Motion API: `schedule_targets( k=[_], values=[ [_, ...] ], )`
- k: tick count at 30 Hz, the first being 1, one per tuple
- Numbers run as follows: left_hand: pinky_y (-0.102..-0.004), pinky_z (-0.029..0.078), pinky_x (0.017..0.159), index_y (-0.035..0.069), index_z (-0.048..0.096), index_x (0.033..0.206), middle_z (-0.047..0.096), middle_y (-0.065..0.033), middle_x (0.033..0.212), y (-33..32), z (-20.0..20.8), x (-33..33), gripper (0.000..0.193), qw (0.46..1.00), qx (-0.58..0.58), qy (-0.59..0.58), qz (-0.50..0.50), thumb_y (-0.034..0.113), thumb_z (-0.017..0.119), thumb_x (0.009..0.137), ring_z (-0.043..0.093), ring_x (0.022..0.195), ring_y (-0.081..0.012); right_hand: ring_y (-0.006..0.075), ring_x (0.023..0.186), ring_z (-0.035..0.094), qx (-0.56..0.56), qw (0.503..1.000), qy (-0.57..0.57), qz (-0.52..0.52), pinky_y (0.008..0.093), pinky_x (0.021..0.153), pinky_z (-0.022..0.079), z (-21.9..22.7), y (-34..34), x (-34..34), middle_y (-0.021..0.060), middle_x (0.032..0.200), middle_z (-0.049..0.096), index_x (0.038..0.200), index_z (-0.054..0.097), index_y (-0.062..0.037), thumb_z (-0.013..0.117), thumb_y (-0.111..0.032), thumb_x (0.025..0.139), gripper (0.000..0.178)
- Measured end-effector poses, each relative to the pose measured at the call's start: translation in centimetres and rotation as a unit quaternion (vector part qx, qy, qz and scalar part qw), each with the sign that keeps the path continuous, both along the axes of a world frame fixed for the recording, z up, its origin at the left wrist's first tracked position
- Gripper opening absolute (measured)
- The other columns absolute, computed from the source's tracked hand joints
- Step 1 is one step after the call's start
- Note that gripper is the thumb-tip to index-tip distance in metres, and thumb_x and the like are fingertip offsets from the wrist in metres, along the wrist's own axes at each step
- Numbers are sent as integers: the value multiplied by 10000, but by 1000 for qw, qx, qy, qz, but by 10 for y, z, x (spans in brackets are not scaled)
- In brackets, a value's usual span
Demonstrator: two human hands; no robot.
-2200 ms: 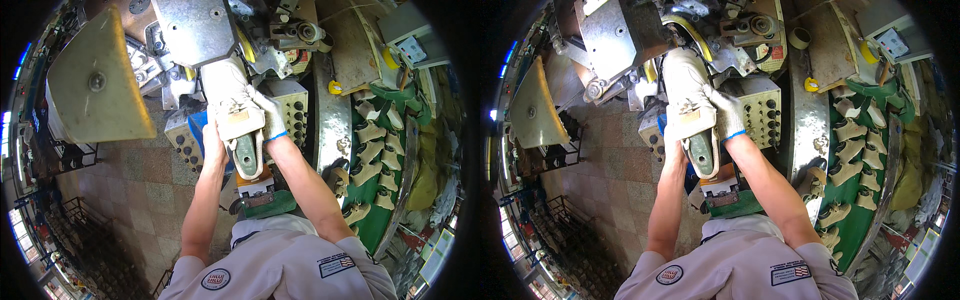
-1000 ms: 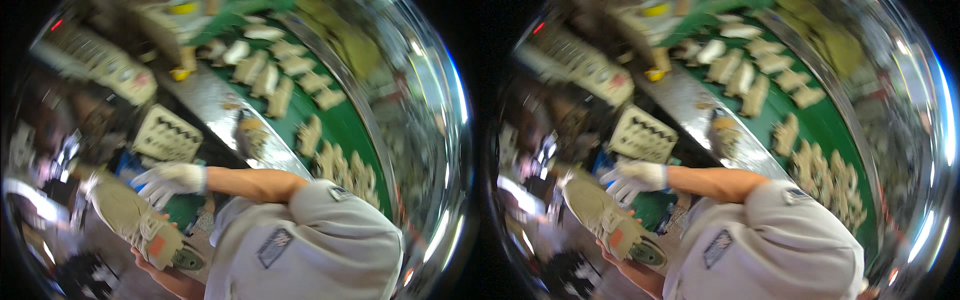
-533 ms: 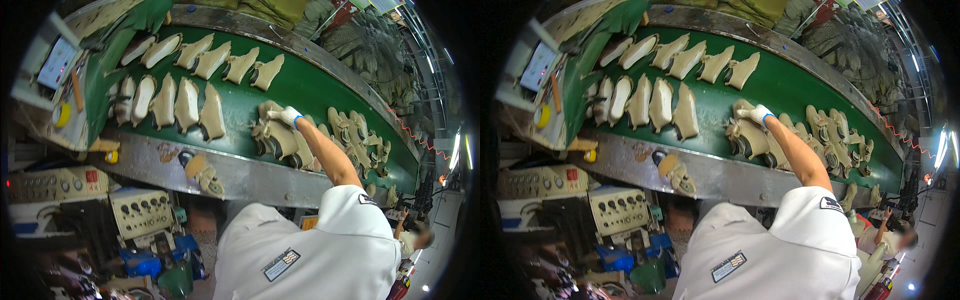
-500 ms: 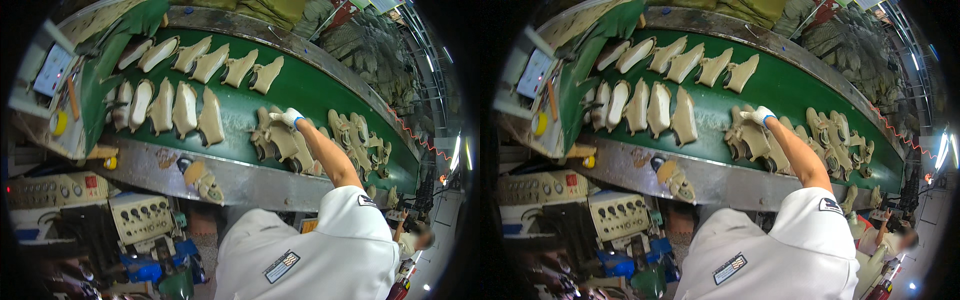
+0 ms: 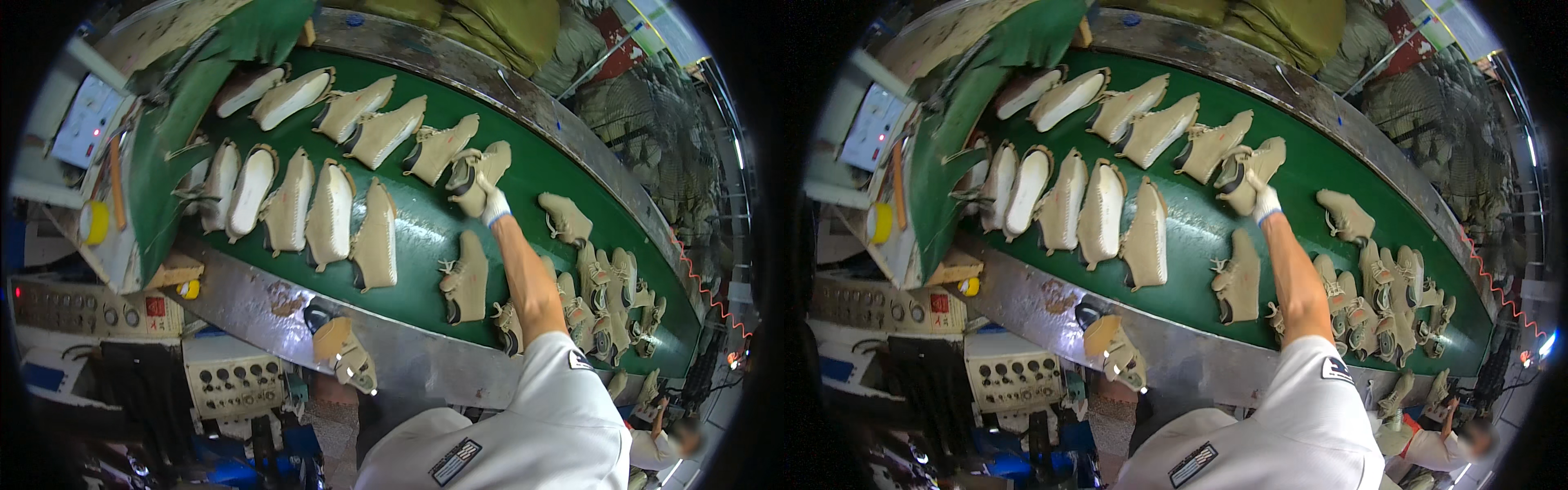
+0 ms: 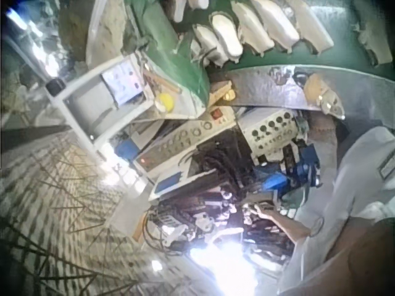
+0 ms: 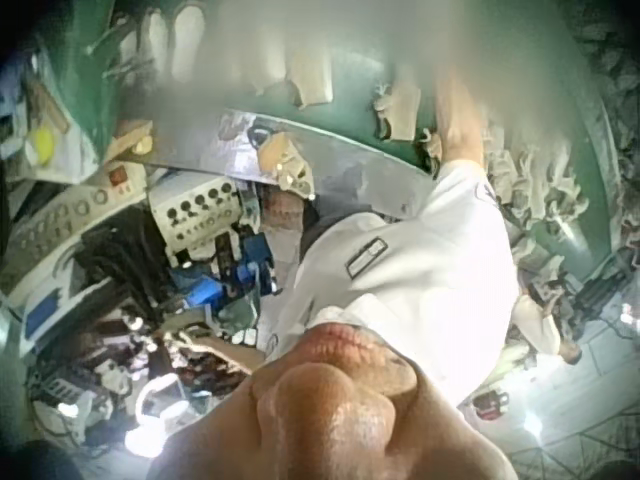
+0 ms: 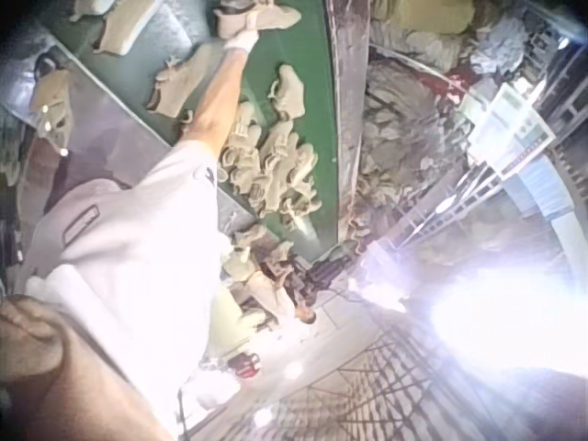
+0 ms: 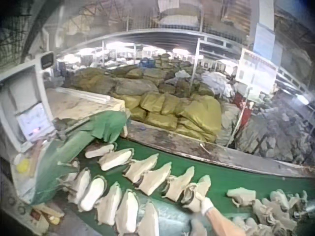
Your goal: The person places a shoe upper onto a lasting machine, operates the machine to shape the upper, and then places the finished upper onto a conveyor belt.
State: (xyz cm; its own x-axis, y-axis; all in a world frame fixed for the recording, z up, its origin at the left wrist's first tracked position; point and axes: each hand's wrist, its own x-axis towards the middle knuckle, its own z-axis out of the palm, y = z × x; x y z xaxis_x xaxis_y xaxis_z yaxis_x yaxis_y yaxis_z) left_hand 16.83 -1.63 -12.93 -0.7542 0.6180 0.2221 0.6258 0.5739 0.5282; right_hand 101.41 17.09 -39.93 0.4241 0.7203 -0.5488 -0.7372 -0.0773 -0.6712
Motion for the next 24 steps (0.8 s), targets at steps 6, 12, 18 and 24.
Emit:
schedule_targets(
  k=[6,12,18,24],
  values=[
    [-436,536,1000,-65,480,1426,566,-240,1377,-53,36,-41,472,999,43,-22,22,202,544,1041,619,1181,-314,262,1086,653,218,940,262,27,414,956,547,151,-66,-260,113,1234,660,1359,558,-79,573,-399,1002,480],
    [-361,419,1077,2,490,1468,524,-104,1450,-87,24,-122,658,967,186,-170,-41,9,744,861,517,1254,-206,282,1033,675,41,929,314,193,427,890,572,236,-65,-480,160,1206,664,1339,564,-43,623,-404,974,518],
    [-319,496,984,-29,548,1407,663,-139,1281,-178,42,-189,534,933,1,-356,-42,-15,676,889,630,1132,-185,308,1084,667,71,814,241,523,438,924,563,278,-109,-663,203,1268,635,1424,497,6,638,-315,947,593],
    [-315,551,898,-52,557,1376,691,-170,1213,-105,45,-155,507,760,225,-601,-104,114,710,922,675,1074,-206,192,984,635,137,740,97,652,324,898,519,287,-141,-800,106,1109,664,1232,600,53,669,-165,916,391]
  ],
)
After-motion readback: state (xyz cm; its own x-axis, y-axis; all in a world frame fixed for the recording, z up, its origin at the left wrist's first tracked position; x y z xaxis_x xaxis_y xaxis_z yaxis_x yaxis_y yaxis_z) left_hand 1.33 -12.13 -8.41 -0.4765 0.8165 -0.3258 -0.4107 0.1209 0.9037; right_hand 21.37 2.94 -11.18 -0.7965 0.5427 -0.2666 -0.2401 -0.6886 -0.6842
